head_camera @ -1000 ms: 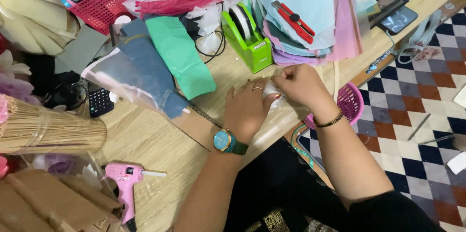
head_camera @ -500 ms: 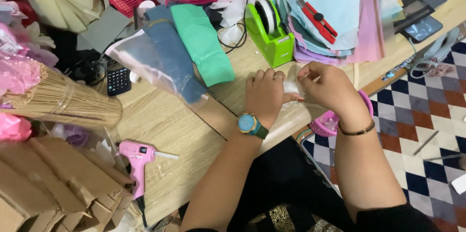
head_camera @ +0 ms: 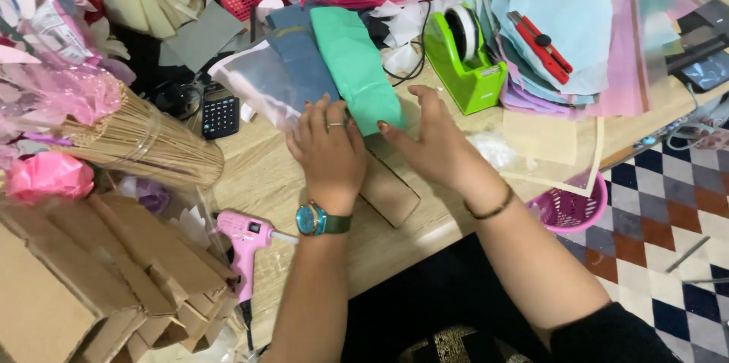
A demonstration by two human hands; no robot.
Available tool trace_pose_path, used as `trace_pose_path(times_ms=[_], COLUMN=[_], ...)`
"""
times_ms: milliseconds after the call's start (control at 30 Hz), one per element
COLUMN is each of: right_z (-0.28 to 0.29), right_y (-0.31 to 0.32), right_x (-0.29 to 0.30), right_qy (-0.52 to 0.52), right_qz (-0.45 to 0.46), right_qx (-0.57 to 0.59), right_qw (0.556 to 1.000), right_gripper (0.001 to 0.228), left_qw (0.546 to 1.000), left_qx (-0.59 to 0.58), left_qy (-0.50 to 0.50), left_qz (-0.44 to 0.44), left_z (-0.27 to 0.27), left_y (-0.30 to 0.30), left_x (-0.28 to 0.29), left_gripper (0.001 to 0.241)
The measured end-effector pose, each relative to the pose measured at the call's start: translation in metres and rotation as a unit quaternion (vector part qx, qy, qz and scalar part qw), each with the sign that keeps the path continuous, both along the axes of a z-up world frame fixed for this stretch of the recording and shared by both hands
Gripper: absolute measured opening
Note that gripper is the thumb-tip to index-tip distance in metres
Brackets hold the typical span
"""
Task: The person wraps a bouquet of artificial flowers in layers of green and blue paper, securing the layers with a clear adhesive strip. They then fold and tuck the paper edges around the bouquet to create a finished presentation.
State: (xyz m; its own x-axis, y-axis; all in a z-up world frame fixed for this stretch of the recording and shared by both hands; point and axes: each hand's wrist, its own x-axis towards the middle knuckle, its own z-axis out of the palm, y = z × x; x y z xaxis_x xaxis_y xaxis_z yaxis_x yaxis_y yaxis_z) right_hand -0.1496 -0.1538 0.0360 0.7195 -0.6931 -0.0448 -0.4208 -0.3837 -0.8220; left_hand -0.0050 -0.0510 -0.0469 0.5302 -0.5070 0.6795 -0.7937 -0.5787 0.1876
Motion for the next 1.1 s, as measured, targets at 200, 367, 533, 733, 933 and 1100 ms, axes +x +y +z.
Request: trace_pose_path(times_ms=[200,367,533,733,933,1100], right_z=[-0.031,-0.059,-0.033,-0.069,-0.085,-0.01], right_y=[-0.006,-0.031,-0.039,-0.058,-0.029,-0.001], right_x=[0.057,0.053,0.018,-0.007,-0.019,-0.036], right_qy=[0.009,-0.153,-0.273,-0.474,-0.487,-0.39], right_qz=[-0.09,-0.072,-0.08,0.047,0.104,-0.01], right_qx=[-0.008,-0.008,0.037,0.3,0.383,0.19], right_qw=[0.996,0.986,0.958,0.826,0.778,0.901], right_gripper=[0.096,0.066,0.025,0.025,0.044,0.016], left_qw=[0.997,0.997,0.995,0.841,0.512,0.737], left_qx=[0.043,0.022,0.006,-0.252,-0.291,-0.318], left_qy=[0.068,0.067,0.086,0.382,0.685,0.521], left_qz=[-0.022,-0.027,-0.046,-0.289,-0.428,-0.291], left_z=[0.004,0.002,0.005,0.043,0.016,0.014], left_y=[0.017,0.017,0.018,0.026,0.019,0.028], left_x=[-0.02,-0.017,-0.017,-0.032,-0.021,-0.006], left_gripper=[0.048,0.047,0.049,0.034,0.056,0.017])
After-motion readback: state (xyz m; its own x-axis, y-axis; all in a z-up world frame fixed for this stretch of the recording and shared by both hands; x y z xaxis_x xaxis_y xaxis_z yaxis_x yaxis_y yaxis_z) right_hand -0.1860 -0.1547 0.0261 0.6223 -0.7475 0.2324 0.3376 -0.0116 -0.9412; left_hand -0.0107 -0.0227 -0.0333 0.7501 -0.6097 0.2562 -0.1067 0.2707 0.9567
